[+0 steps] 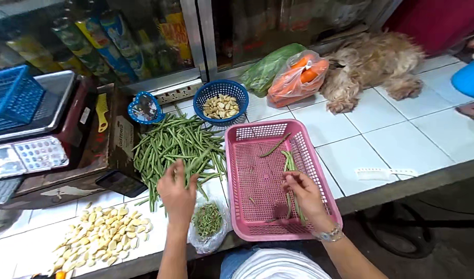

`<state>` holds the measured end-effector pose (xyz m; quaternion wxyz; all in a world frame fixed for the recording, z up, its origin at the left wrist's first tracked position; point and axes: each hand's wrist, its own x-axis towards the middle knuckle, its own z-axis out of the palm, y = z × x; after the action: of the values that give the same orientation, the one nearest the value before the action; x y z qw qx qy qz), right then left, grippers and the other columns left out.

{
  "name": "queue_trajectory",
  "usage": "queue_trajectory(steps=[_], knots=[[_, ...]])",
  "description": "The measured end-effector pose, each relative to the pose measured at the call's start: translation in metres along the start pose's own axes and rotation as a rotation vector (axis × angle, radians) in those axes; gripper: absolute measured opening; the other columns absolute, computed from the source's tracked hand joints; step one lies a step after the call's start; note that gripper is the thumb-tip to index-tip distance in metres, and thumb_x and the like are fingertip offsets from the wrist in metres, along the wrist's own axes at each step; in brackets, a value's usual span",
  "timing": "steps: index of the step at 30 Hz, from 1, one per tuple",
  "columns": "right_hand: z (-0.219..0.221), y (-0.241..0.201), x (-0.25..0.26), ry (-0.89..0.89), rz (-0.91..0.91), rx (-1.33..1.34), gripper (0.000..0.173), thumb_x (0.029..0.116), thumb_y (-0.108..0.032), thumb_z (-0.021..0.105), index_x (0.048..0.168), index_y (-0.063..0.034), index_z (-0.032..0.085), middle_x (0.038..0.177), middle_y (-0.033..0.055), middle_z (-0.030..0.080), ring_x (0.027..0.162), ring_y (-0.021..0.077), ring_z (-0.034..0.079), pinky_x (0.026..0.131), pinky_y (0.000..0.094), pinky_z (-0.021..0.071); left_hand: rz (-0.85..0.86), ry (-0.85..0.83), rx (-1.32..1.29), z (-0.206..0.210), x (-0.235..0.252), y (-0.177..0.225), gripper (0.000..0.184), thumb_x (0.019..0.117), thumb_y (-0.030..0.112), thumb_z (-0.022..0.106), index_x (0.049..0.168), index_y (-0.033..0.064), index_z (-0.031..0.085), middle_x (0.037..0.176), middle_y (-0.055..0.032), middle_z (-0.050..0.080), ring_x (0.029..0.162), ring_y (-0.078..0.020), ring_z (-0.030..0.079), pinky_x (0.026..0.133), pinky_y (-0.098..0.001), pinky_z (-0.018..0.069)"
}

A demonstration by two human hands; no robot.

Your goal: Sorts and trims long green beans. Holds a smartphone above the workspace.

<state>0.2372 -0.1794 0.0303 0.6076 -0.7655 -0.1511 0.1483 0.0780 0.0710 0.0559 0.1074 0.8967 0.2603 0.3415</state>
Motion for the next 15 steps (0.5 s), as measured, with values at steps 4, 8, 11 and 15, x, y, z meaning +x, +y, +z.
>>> queue_trajectory(steps=[4, 8, 11, 15], knots=[[-0.027, 0.021, 0.035, -0.349, 0.084, -0.850, 0.031, 0.1031, -0.003, 0.051, 0.130, 0.0092, 0.062, 0.132, 0.0349, 0.058, 0.125, 0.0499, 0.056, 0.107, 0.0592, 0.0424, -0.198, -0.023, -0.119, 0.003, -0.012, 0.022, 0.040, 0.0981, 0.016, 0.061, 0.124, -0.0157, 0.063, 0.120, -0.0383, 0.063, 0.114, -0.0563, 0.059, 0.099, -0.0630, 0.0443], [-0.028, 0.053, 0.068, -0.652, -0.044, -1.058, 0.032, 0.0996, 0.009, 0.046, 0.122, 0.0075, 0.068, 0.132, 0.0314, 0.060, 0.130, 0.0504, 0.052, 0.111, 0.0602, 0.0367, -0.035, -0.162, -0.282, 0.040, -0.066, 0.045, 0.022, 0.0914, 0.009, 0.063, 0.099, -0.0068, 0.076, 0.102, -0.0245, 0.073, 0.097, -0.0434, 0.069, 0.088, -0.0547, 0.0521], [-0.028, 0.072, 0.082, -0.759, -0.069, -1.148, 0.032, 0.0984, 0.012, 0.045, 0.120, 0.0095, 0.068, 0.135, 0.0321, 0.058, 0.132, 0.0508, 0.049, 0.111, 0.0632, 0.0345, -0.048, -0.124, -0.355, 0.045, -0.087, 0.050, 0.021, 0.0902, 0.011, 0.062, 0.093, -0.0035, 0.078, 0.096, -0.0186, 0.074, 0.093, -0.0337, 0.069, 0.087, -0.0439, 0.0517], [-0.028, 0.077, 0.093, -0.857, -0.100, -1.209, 0.035, 0.0990, 0.011, 0.046, 0.125, 0.0043, 0.068, 0.137, 0.0312, 0.057, 0.132, 0.0491, 0.050, 0.109, 0.0631, 0.0351, -0.113, -0.098, -0.367, 0.036, -0.093, 0.049, 0.020, 0.0898, 0.009, 0.063, 0.091, -0.0051, 0.077, 0.094, -0.0183, 0.074, 0.093, -0.0294, 0.068, 0.089, -0.0358, 0.0511]])
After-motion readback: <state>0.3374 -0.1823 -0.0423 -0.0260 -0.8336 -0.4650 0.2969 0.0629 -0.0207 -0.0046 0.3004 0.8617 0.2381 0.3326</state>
